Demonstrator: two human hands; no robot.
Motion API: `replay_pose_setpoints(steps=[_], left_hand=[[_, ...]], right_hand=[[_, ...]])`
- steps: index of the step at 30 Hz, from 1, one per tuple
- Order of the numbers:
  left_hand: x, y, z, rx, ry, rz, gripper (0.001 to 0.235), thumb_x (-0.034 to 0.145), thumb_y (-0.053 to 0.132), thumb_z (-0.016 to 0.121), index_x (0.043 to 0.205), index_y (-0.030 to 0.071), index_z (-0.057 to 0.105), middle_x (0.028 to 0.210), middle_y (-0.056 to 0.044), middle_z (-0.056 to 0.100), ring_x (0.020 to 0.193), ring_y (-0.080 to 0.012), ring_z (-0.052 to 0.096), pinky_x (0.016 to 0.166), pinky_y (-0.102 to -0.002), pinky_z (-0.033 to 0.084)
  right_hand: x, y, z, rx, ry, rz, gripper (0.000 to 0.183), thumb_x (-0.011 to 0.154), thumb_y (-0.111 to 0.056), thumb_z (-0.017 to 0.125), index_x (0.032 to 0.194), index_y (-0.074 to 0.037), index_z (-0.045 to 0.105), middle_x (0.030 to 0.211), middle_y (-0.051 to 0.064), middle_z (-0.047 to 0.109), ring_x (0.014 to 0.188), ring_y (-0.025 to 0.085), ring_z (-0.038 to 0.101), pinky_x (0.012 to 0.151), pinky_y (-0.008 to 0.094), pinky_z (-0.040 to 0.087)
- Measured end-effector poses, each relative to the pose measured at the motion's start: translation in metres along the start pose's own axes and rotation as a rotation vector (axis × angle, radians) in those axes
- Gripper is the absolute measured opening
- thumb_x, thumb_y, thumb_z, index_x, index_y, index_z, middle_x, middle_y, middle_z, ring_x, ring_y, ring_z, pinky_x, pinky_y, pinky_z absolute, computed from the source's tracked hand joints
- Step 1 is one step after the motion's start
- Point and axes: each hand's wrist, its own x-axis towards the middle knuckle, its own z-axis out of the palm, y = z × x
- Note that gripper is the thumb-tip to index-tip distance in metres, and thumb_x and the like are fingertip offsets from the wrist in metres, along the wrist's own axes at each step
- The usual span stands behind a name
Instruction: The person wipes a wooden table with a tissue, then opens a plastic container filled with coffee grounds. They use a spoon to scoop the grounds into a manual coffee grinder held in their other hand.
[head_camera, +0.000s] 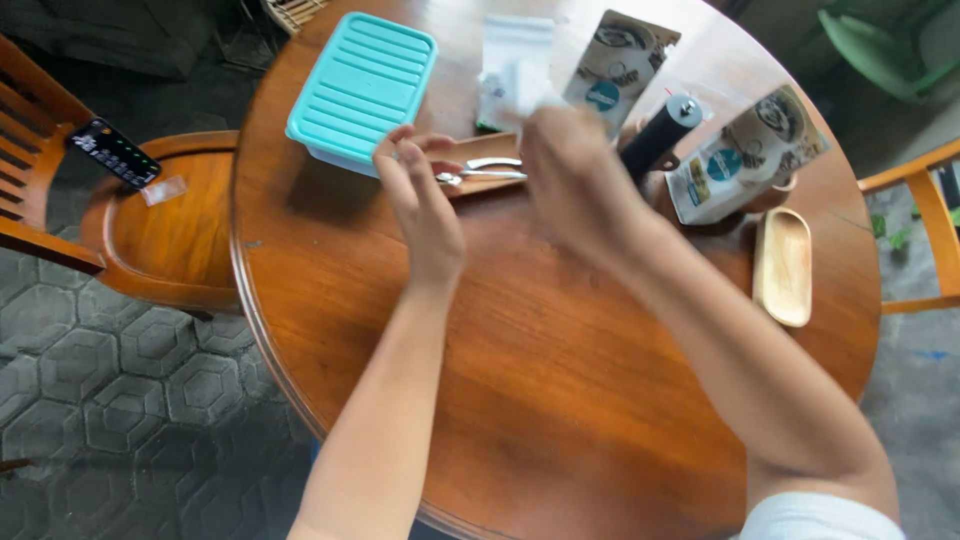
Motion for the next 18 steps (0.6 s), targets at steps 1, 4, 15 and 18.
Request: replay_pose_setpoints(steps=[1,4,15,18], left_hand=[[0.004,-0.001,-0.002,-0.001,-0.009,-0.002,0.051,0.107,0.058,0.03,0.133,0.015,0.036,0.11,-0.002,0.065,0.088,-0.0089,0.065,0.071,-0.018,0.05],[0.014,-0.009,-0.008,-0.006,-0.095,-0.173,0.07,0.098,0.075,0.028,0.136,0.018,0.039,0.116,-0.006,0.067,0.098,-0.017,0.071,0.075,-0.027,0.059],[0.002,-0.035,0.007,0.517,-0.605,0.407,0.024,0.091,0.005,0.072,0.111,0.018,0.068,0.101,-0.002,0.068,0.101,-0.0202,0.068,0.087,-0.028,0.059],[-0.008,-0.053,0.023,0.881,-0.673,0.699,0.053,0.095,0.013,0.067,0.141,0.036,0.054,0.129,0.0,0.054,0.117,-0.0257,0.057,0.096,-0.04,0.054]], right_hand=[[-0.01,-0.018,-0.003,-0.006,0.001,0.007,0.033,0.095,0.006,0.059,0.126,-0.002,0.064,0.1,0.011,0.063,0.092,0.032,0.063,0.087,0.045,0.043],[-0.049,-0.069,-0.012,-0.161,0.066,-0.253,0.025,0.094,-0.009,0.061,0.116,-0.003,0.07,0.106,0.016,0.063,0.097,0.038,0.063,0.093,0.048,0.049],[-0.144,-0.11,-0.02,0.267,-0.122,0.48,0.033,0.086,-0.004,0.075,0.118,-0.01,0.069,0.12,0.007,0.059,0.119,0.03,0.062,0.104,0.043,0.049],[-0.126,-0.116,-0.004,0.155,-0.278,0.648,0.053,0.098,-0.024,0.068,0.137,0.008,0.052,0.143,0.034,0.049,0.136,0.052,0.047,0.109,0.059,0.042]])
